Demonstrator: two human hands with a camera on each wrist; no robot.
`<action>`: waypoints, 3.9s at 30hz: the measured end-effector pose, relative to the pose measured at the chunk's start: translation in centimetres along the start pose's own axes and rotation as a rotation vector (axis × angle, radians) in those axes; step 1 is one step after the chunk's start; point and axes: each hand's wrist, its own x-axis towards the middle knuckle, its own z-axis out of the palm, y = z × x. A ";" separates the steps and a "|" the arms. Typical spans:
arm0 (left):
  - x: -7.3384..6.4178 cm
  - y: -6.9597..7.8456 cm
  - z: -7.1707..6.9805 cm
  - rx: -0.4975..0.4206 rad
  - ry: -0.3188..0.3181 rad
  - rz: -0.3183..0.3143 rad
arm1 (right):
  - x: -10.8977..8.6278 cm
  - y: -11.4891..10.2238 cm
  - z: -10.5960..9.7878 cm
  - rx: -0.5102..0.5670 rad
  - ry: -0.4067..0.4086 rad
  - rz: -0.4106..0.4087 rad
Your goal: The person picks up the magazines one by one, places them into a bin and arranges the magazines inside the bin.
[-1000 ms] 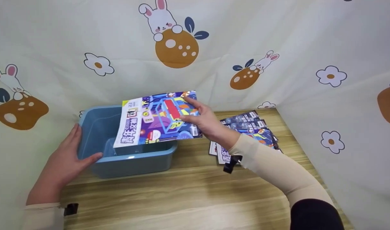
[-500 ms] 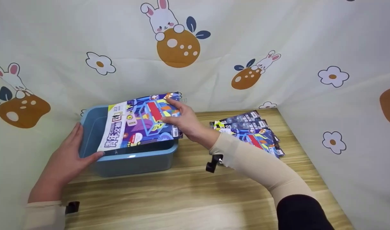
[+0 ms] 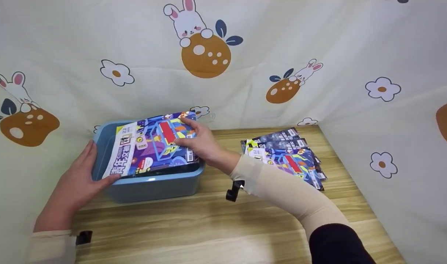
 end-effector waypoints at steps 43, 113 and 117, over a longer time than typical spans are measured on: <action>-0.3 0.3 0.0 -0.001 0.048 0.032 | 0.7 0.8 3.7 -0.158 -0.006 -0.095; -0.4 0.2 0.0 -0.034 0.047 0.025 | -14.5 15.6 -36.5 -0.784 0.332 0.193; -0.4 0.1 0.0 -0.031 0.046 0.022 | -14.3 15.1 -36.7 -0.816 0.272 0.254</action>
